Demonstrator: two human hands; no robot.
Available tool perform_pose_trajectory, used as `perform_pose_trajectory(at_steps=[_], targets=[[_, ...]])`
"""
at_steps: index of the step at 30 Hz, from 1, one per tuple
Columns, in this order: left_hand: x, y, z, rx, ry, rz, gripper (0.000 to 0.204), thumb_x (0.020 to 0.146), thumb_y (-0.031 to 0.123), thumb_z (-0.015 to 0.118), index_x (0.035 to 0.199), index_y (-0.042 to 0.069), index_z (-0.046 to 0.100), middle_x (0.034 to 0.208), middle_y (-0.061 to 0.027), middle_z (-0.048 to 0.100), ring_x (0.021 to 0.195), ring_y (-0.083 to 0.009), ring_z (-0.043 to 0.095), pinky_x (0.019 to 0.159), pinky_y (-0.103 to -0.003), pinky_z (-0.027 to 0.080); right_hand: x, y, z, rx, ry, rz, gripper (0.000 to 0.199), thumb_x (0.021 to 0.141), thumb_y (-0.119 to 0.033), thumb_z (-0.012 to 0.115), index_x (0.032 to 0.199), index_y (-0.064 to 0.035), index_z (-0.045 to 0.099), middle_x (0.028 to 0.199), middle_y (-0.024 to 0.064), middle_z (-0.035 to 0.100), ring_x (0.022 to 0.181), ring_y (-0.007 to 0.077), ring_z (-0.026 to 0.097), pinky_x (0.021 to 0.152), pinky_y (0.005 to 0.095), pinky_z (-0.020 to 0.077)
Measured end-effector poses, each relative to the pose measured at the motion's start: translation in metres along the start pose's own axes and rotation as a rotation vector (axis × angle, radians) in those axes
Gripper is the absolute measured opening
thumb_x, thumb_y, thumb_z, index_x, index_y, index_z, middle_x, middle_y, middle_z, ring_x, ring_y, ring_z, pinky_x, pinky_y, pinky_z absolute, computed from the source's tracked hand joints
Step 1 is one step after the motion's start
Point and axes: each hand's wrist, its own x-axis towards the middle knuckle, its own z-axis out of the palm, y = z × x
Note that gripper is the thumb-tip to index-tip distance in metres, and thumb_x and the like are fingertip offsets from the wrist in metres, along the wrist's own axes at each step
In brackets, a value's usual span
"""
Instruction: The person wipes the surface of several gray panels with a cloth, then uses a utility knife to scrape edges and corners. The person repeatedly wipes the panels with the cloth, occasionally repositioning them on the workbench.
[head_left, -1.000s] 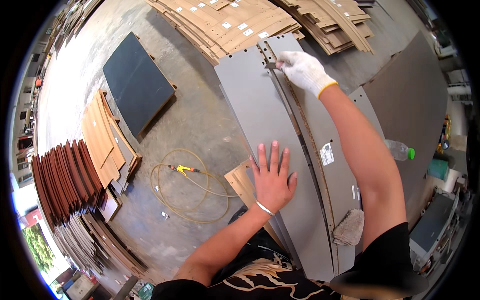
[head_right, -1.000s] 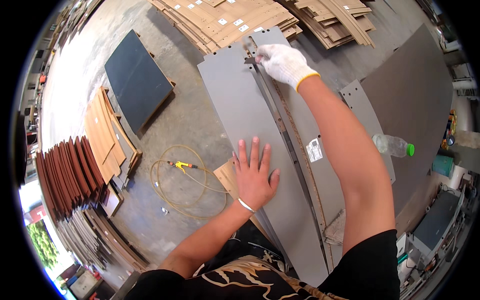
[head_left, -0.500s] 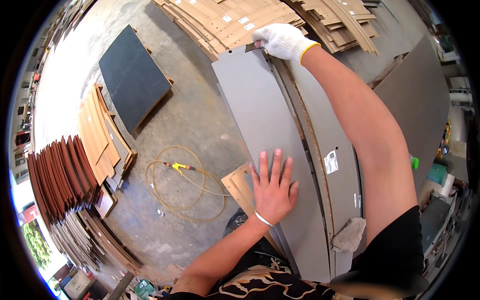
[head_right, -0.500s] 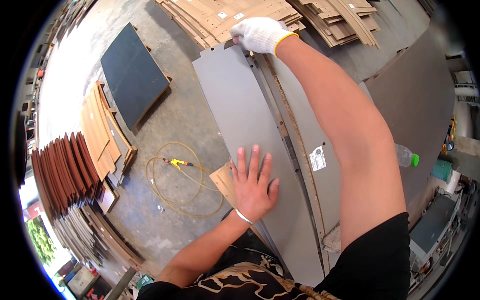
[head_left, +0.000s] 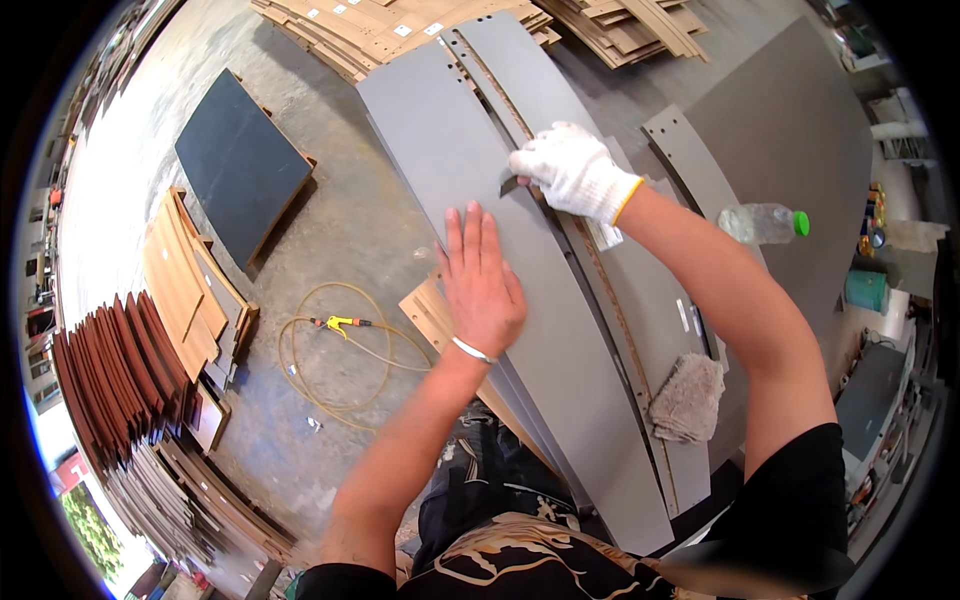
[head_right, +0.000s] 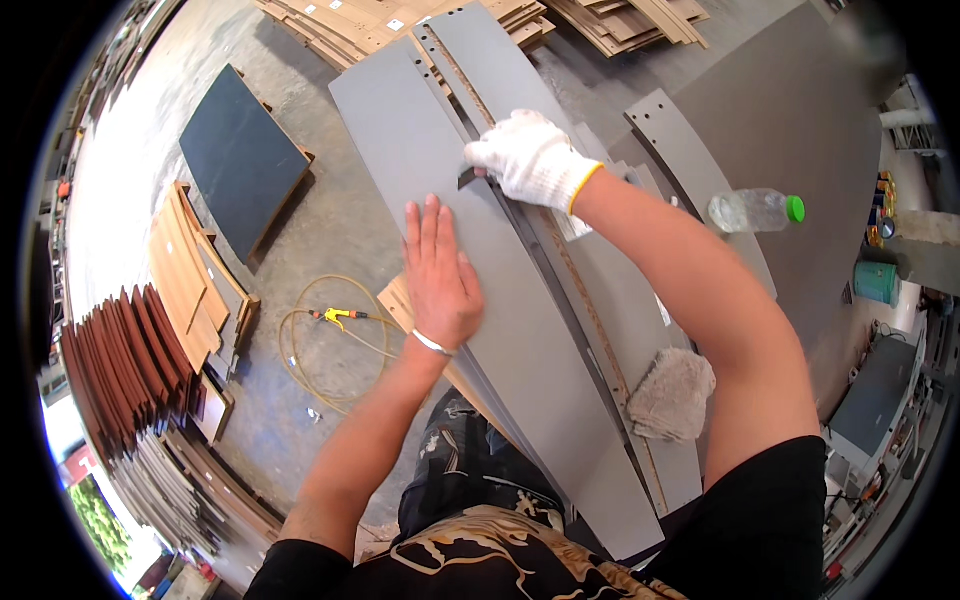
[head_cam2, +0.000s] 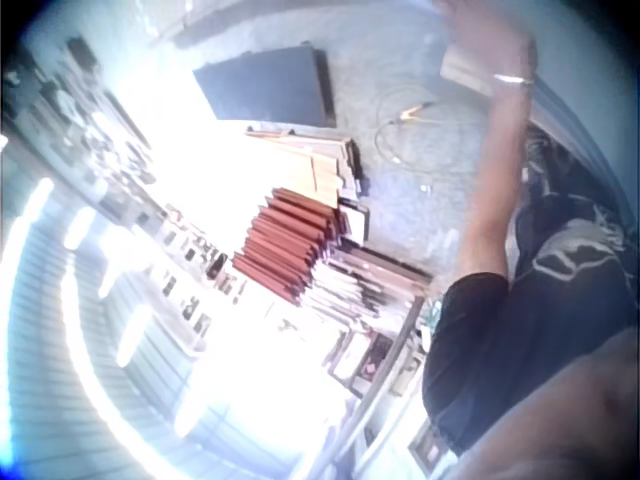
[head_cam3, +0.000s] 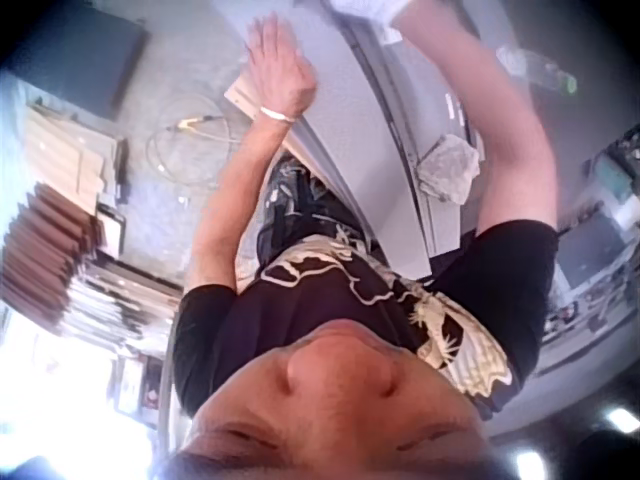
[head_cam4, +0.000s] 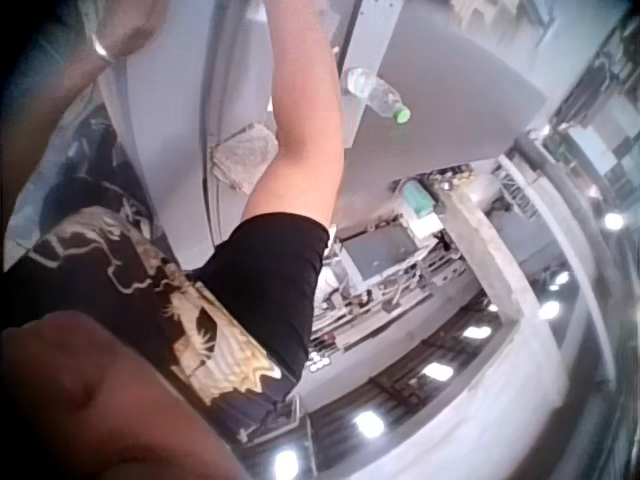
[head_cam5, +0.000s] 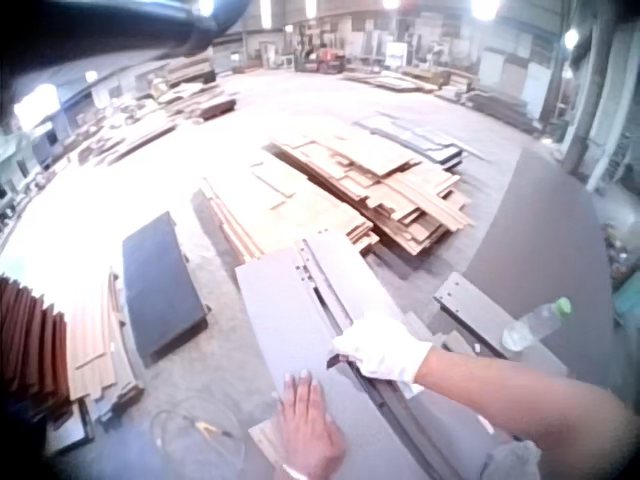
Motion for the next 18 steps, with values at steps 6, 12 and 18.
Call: perform_pose_trajectory(at_steps=[6, 12, 18], targets=[[-0.002, -0.006, 0.010, 0.053, 0.090, 0.067, 0.053, 0.095, 0.006, 0.048, 0.146, -0.009, 0.046, 0.160, -0.0259, 0.038, 0.152, -0.0478, 0.026, 0.123, -0.056, 0.026, -0.123, -0.067, 0.008, -0.013, 0.020, 0.065, 0.010, 0.085, -0.020, 0.072, 0.087, -0.0170, 0.063, 0.080, 0.0039, 0.068, 0.080, 0.0291, 0.068, 0.077, 0.0429, 0.0507], [0.004, -0.025, 0.023, 0.165, 0.143, 0.132, 0.052, 0.097, 0.012, 0.048, 0.145, -0.006, 0.049, 0.160, -0.0232, 0.039, 0.152, -0.0462, 0.028, 0.123, -0.053, 0.028, -0.231, -0.134, 0.006, -0.059, -0.241, 0.163, 0.011, 0.091, -0.018, 0.065, 0.100, -0.0184, 0.069, 0.091, 0.0049, 0.072, 0.092, 0.0260, 0.070, 0.092, 0.0412, 0.0500], [0.012, -0.035, 0.033, 0.253, 0.174, 0.212, 0.050, 0.099, 0.016, 0.046, 0.142, -0.006, 0.053, 0.156, -0.0255, 0.045, 0.148, -0.0478, 0.033, 0.124, -0.049, 0.028, -0.344, -0.190, 0.017, -0.002, -0.085, 0.200, 0.009, 0.088, -0.023, 0.067, 0.096, -0.0180, 0.070, 0.088, 0.0054, 0.071, 0.088, 0.0256, 0.070, 0.087, 0.0415, 0.0492]])
